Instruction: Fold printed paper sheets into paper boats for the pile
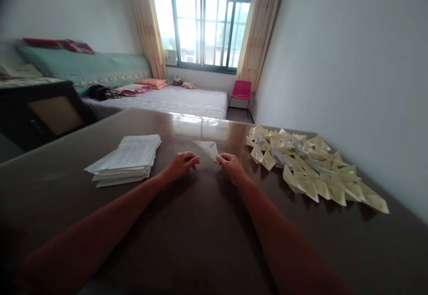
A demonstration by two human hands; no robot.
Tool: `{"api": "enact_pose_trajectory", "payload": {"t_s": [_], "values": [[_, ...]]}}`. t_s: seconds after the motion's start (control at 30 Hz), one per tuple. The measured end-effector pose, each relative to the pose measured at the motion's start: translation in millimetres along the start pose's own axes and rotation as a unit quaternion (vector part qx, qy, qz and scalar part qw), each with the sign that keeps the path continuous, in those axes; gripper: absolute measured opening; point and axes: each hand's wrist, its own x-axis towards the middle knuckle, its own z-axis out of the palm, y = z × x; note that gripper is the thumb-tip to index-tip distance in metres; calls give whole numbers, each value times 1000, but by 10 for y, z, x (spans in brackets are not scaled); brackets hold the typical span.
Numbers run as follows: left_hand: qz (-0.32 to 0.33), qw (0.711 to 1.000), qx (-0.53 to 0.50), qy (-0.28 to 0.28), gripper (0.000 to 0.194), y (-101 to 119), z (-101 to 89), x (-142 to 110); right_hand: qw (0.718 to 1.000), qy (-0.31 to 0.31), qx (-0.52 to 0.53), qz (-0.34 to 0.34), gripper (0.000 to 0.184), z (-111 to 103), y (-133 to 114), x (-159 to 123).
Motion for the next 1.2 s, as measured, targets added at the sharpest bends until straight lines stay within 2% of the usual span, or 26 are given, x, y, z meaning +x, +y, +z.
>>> {"api": "enact_pose_trajectory", "payload": {"t_s": [0.1, 0.2, 0.27, 0.4, 0.57, 0.7, 0.8, 0.87, 0.93, 1.0, 1.03, 1.1, 1.2], "values": [[-2, 997, -78, -28, 44, 5, 16, 5, 990, -58, 127, 32, 37, 85, -61, -32], [-24, 977, -209, -40, 46, -5, -25, 5, 959, -121, 243, 79, 36, 123, -88, -53], [-44, 960, -273, -38, 47, -19, -52, 10, 948, -152, 261, 101, 34, 128, -89, -59], [-66, 945, -317, -52, 51, -54, -54, 23, 930, -194, 281, 137, 29, 120, -89, -58], [-74, 939, -330, -59, 49, -64, -26, 16, 933, -197, 263, 149, 28, 117, -102, -56], [-62, 941, -327, -59, 60, 7, -28, -18, 934, -218, 244, 145, 28, 106, -93, -68], [-48, 948, -307, -69, 58, 64, -34, -40, 944, -249, 177, 122, 29, 81, -80, -70], [-48, 951, -297, -77, 53, 81, -34, -47, 967, -229, 82, 75, 35, 63, -79, -59], [-52, 952, -290, -81, 52, 83, -28, -50, 992, -124, -27, -5, 39, 53, -88, -41], [-49, 953, -286, -88, 53, 76, -18, -50, 993, -5, -84, -89, 36, 64, -99, -23], [-44, 954, -283, -94, 53, 71, -12, -50, 989, 21, -85, -119, 34, 79, -101, -17], [-34, 957, -270, -103, 54, 59, 2, -49, 988, -3, -44, -150, 35, 123, -97, -13], [-28, 963, -246, -107, 57, 45, 16, -45, 987, -82, 39, -135, 40, 185, -72, -19]]}}
